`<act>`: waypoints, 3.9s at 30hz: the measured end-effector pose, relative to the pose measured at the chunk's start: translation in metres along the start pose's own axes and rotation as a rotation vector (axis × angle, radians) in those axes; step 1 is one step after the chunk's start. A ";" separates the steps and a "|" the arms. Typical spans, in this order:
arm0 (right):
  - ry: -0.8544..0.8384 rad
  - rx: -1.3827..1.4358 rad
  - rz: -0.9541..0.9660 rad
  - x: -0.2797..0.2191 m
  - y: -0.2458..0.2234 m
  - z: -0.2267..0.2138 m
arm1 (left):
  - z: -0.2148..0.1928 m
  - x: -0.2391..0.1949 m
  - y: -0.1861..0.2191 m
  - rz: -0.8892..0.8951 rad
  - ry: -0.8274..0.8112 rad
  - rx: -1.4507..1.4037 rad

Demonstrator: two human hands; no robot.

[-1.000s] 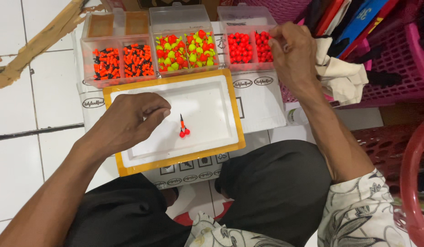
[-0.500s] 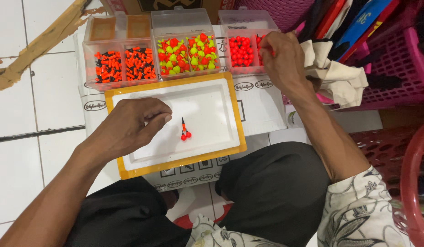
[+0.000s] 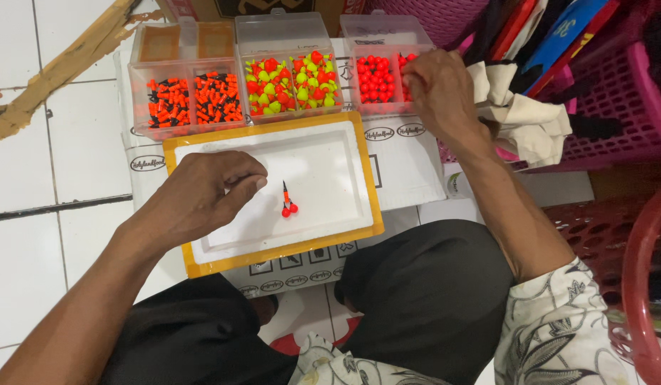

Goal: The person sits on the floor and assembles small fishing lures by hand. They pick up red plastic beads and black hooks from a white tray, attach the beads to the hooks, and place the completed lures into a clear plastic container.

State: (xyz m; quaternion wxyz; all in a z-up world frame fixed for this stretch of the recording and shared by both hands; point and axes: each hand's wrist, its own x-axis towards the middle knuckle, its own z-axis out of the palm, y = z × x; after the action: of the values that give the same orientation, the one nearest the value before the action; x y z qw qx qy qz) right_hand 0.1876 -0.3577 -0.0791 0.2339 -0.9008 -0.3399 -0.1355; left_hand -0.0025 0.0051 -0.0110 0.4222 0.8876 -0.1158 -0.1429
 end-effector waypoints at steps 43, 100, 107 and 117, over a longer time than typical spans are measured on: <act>-0.353 0.033 -0.633 -0.008 -0.169 0.043 | -0.013 -0.005 -0.011 -0.095 0.153 0.158; -0.307 0.272 -0.515 -0.003 -0.178 0.034 | 0.009 0.010 -0.009 0.064 0.013 0.036; -0.230 0.543 -0.457 0.001 -0.182 0.030 | 0.006 0.007 -0.006 0.109 0.081 -0.065; -0.233 0.685 -0.331 -0.002 -0.177 0.025 | 0.002 0.008 0.005 0.077 0.110 -0.051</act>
State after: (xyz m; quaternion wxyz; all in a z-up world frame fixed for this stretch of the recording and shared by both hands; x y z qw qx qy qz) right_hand 0.0687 -0.2290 -0.0429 0.4557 -0.7128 -0.5305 0.0531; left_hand 0.0035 -0.0023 -0.0098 0.4557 0.8780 -0.1226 -0.0804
